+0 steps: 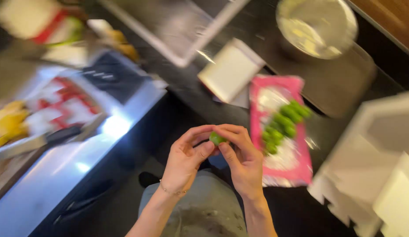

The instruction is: Preparing and cutting mango and grapes to decorate small pastries.

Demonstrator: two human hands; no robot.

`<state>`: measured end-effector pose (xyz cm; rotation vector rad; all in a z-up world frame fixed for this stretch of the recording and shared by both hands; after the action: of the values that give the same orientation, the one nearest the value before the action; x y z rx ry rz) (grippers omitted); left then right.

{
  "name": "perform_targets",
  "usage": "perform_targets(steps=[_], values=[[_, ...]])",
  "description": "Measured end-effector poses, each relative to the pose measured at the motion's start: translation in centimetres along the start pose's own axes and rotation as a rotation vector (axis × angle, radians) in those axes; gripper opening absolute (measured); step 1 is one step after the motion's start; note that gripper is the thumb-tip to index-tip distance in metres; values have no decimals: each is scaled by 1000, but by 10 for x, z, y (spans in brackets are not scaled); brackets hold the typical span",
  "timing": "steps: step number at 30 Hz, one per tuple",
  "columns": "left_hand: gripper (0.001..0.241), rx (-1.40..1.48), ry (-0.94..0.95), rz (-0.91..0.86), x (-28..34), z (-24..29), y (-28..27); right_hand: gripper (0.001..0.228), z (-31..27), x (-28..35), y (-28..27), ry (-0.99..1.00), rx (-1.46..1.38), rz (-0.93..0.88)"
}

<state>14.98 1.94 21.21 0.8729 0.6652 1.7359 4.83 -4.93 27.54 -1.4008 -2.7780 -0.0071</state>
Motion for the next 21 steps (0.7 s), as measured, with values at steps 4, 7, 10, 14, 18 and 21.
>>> perform_targets(steps=[4, 7, 10, 14, 18, 21], values=[[42, 145, 168, 228, 61, 57, -87, 28, -3, -24, 124, -18, -45, -344], [40, 258, 274, 308, 117, 84, -150, 41, 0, -32, 218, 74, -236, -530], [44, 450, 379, 349, 170, 131, -193, 51, 18, -29, 306, 222, -433, -558], [44, 558, 514, 480, 244, 173, -262, 48, 98, -28, 394, 249, -252, -574], [46, 552, 709, 505, 306, 213, -332, 37, 166, -25, 452, -92, 561, -628], [45, 566, 780, 579, 342, 220, -387, 44, 191, -14, 482, -404, 990, -655]])
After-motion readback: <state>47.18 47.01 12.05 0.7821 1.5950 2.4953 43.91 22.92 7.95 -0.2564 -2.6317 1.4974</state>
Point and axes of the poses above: each hand's wrist, its own x-axis away from the middle knuckle, its own y-axis out of the palm, z = x × y, the point moved 9 cm from there along -x, towards the middle knuckle, and after that the axes turned 4 degrees about -z, right-handed, at the moved point
